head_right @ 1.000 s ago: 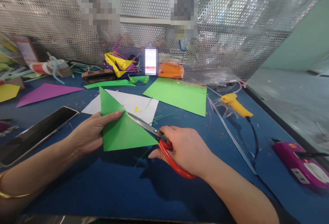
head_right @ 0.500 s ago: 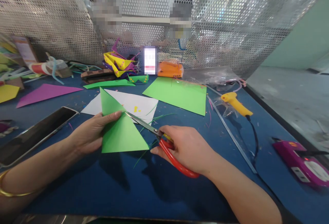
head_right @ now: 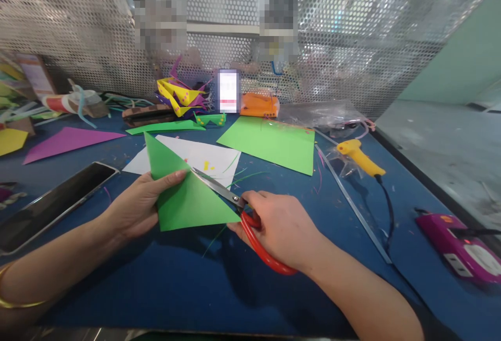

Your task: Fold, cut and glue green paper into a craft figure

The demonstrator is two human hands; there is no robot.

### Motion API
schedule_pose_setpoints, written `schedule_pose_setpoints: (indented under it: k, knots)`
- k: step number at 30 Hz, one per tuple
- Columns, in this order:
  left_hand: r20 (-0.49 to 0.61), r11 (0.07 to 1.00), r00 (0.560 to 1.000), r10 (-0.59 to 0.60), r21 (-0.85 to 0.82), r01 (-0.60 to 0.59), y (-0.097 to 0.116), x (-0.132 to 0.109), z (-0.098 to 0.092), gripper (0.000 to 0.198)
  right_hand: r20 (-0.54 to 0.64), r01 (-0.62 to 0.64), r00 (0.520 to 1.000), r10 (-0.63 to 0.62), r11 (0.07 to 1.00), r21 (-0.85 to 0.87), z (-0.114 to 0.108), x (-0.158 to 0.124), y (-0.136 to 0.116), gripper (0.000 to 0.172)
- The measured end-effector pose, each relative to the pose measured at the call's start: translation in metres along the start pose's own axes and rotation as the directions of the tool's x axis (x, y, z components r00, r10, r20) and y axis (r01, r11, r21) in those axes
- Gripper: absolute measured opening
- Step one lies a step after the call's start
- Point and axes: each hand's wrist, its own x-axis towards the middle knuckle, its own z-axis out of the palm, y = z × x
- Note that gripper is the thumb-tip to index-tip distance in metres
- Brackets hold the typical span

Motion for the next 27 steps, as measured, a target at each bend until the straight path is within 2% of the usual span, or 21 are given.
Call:
schedule_pose_setpoints:
  k: [5, 14, 27]
  knots:
    - [0.021, 1.0, 1.0, 0.022, -0.001, -0.022, 0.0, -0.001, 0.0, 0.013, 0.01, 0.011, 1.0, -0.01, 0.999, -0.046, -0.002, 0.0, 0.001, 0.035]
    - [0.071, 1.0, 0.997, 0.001, -0.031, 0.001, -0.006, 0.0, 0.0, 0.016, 0.03, -0.009, 0.999, 0.012, 0.995, -0.1, 0.012, 0.0, 0.004, 0.034]
    - [0.069, 1.0, 0.997, -0.021, -0.016, 0.022, -0.008, 0.002, -0.003, 0.016, 0.027, 0.045, 0.999, -0.039, 0.962, -0.269, 0.02, -0.003, -0.001, 0.033]
